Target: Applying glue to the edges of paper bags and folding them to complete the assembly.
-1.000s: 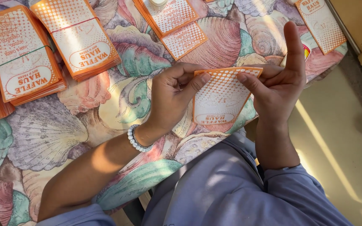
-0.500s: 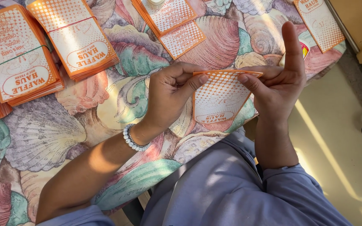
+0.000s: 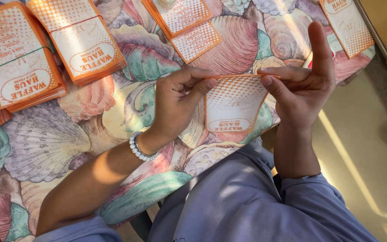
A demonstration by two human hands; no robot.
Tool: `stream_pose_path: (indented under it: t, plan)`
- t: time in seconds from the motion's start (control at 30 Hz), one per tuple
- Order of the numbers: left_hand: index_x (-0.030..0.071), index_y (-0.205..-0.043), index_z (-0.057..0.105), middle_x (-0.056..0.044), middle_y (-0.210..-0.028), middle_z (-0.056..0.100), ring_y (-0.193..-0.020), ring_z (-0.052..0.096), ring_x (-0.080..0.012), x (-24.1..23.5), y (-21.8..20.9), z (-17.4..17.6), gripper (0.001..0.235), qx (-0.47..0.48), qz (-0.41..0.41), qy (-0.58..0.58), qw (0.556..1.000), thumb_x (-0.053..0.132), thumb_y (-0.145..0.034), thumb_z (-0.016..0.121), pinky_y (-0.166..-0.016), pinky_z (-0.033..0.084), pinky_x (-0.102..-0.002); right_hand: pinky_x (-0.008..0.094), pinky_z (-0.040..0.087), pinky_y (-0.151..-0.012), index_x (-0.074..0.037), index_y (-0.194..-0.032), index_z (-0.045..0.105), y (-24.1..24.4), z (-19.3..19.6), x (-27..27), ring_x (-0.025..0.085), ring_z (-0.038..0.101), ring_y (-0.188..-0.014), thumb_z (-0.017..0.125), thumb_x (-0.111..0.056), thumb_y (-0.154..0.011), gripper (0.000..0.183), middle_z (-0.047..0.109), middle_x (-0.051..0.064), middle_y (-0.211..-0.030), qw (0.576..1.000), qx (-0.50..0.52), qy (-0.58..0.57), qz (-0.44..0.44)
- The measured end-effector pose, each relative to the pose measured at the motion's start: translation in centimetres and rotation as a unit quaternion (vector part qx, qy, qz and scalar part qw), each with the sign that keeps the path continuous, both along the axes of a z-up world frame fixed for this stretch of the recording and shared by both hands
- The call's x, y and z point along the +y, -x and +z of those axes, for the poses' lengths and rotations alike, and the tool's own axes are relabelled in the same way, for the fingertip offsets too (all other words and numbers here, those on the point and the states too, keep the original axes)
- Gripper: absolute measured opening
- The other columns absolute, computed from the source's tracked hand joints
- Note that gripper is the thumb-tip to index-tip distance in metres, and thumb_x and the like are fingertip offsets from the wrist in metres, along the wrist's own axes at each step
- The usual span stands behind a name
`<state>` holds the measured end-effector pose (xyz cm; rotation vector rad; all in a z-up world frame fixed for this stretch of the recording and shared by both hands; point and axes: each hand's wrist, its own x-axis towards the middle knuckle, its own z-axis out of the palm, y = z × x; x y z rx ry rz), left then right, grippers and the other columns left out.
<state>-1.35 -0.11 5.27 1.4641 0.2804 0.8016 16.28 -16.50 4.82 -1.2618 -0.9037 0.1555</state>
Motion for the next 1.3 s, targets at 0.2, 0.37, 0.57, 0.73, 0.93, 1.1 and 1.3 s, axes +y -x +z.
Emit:
stream_pose_path:
  t: [0.2,0.37,0.57,0.73,0.93,1.1,1.3]
  plan:
    - [0.005,-0.108,0.075,-0.007,-0.105,0.079,-0.097,0.078,-0.0158,0.1,0.7,1.3,0.011,-0.002,0.067,-0.125,0.990,0.011,-0.099,0.073,-0.087,0.062,-0.027,0.044,0.064,-0.096,0.005,-0.164,0.027,-0.2,1.0,0.8,0.042,0.075,-0.102,0.070,0.017,-0.101,0.078,0.037,0.019,-0.172,0.994,-0.095,-0.013,0.051]
    - [0.006,-0.110,0.075,-0.007,-0.105,0.079,-0.094,0.078,-0.0181,0.1,1.2,2.3,0.010,0.005,0.083,-0.192,0.978,0.011,-0.101,0.071,-0.086,0.060,-0.030,0.054,0.053,-0.110,0.007,-0.119,0.065,1.7,8.2,4.0,0.043,0.065,-0.122,0.075,-0.030,-0.097,0.045,0.071,0.021,-0.116,0.901,-0.403,0.142,0.079]
    - [0.005,-0.107,0.076,-0.009,-0.103,0.079,-0.094,0.079,-0.0185,0.4,1.3,2.5,0.010,-0.002,0.092,-0.174,0.980,0.010,-0.099,0.073,-0.085,0.061,-0.029,0.045,0.058,-0.098,0.003,-0.091,0.077,1.5,8.8,5.1,0.039,0.073,-0.111,0.077,-0.011,-0.100,0.016,0.076,0.012,-0.091,0.887,-0.410,0.159,0.144]
    - [0.006,-0.109,0.076,-0.008,-0.104,0.079,-0.095,0.076,-0.0126,0.3,0.8,1.2,0.012,-0.011,0.109,-0.055,0.993,0.008,-0.098,0.075,-0.086,0.062,-0.024,0.052,0.061,-0.111,0.011,-0.101,0.068,-1.3,3.6,2.2,0.042,0.073,-0.112,0.073,-0.005,-0.098,0.017,0.071,0.028,-0.110,0.957,-0.205,0.142,0.146]
    - [0.000,-0.097,0.075,-0.006,-0.087,0.074,-0.086,0.067,-0.0124,2.1,0.0,0.1,0.009,-0.093,0.099,0.208,0.969,0.001,-0.091,0.070,-0.080,0.054,-0.022,0.036,0.064,-0.081,0.003,-0.154,0.040,1.2,-2.0,-0.2,0.020,0.072,-0.090,0.083,0.002,-0.078,0.087,0.073,0.022,-0.103,0.970,0.108,0.181,0.123]
    - [0.008,-0.113,0.071,-0.005,-0.096,0.077,-0.086,0.073,-0.0102,4.0,-0.1,2.0,0.032,0.115,-0.122,-0.012,0.986,0.029,-0.090,0.078,-0.074,0.062,-0.021,0.017,0.036,-0.062,-0.015,-0.158,0.045,0.4,3.3,-1.1,0.002,0.032,-0.062,0.090,-0.019,-0.079,0.091,0.073,-0.009,-0.072,0.886,-0.160,0.411,0.141]
    - [0.007,-0.091,0.074,0.008,-0.064,0.043,-0.063,0.032,-0.0045,1.4,0.3,0.4,0.014,0.077,-0.011,-0.084,0.993,0.019,-0.099,0.074,-0.055,0.025,-0.024,0.032,0.063,-0.091,0.006,-0.153,0.042,0.7,2.1,-1.9,0.018,0.067,-0.102,0.082,0.004,-0.080,0.083,0.073,0.023,-0.110,0.966,-0.023,0.229,0.119]
